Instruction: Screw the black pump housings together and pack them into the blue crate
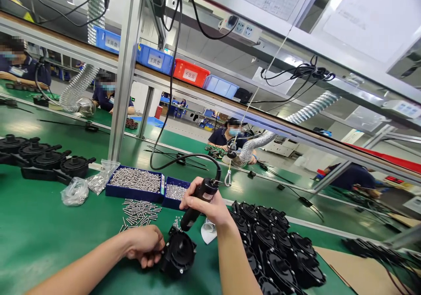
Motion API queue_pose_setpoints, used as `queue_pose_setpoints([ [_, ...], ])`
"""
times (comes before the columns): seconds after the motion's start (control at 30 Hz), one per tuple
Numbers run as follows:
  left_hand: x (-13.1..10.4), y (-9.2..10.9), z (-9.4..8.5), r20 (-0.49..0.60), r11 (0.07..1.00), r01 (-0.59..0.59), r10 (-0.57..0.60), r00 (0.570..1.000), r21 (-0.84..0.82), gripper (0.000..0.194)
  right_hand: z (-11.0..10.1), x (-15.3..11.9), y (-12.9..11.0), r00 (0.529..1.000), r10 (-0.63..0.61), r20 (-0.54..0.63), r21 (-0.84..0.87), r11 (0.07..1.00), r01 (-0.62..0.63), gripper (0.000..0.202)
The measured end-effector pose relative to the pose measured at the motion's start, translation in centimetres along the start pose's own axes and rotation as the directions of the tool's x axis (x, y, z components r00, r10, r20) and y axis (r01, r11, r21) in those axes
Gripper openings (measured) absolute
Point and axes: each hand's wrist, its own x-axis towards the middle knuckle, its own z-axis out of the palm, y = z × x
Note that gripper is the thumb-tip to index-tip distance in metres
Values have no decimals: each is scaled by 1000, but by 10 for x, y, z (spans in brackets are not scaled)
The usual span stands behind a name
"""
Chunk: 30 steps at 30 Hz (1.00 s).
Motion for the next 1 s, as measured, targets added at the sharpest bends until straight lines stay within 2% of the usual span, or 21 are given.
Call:
queue_pose_setpoints([
  [0.13, -14, 7, -8, 58, 997, -30, 34, 998, -73, 35, -6, -2, -3, 999, -7, 42, -5, 1000, 7, 40],
  [0.27, -22, 7, -8, 121, 989, -64, 81, 989, -132, 64, -11, -1, 3, 990, -80, 116, 0, 997, 81, 40],
  [0.37, -18, 4, 2, 60, 989, -57, 65, 996, -138, 76, -12, 5, 18, 977, -166, 134, 150, 978, 146, 35],
  [0.47, -15, 5, 14, -55, 992, -57, 51, 997, -111, 65, -12, 10, 33, 974, -186, 129, 283, 948, 143, 46],
  [0.57, -17, 9, 18, -101, 994, -51, 41, 994, -94, 47, -11, 11, 38, 983, -159, 90, 287, 950, 127, 45],
  [0.67, -19, 11, 18, -97, 994, -43, 34, 995, -96, 37, -5, 10, 35, 992, -127, 23, 262, 958, 117, 34],
  [0.83, -16, 10, 17, -89, 992, -53, 43, 995, -112, 33, 3, 9, 26, 990, -105, -96, 176, 977, 121, 18],
  [0.9, -15, 12, 16, -89, 991, -59, 49, 995, -121, 29, 4, 6, 19, 984, -124, -131, 143, 979, 143, 17],
  [1.0, -14, 14, 16, -73, 990, -54, 44, 996, -132, 22, 11, 1, 8, 958, -218, -188, 153, 957, 248, 20],
])
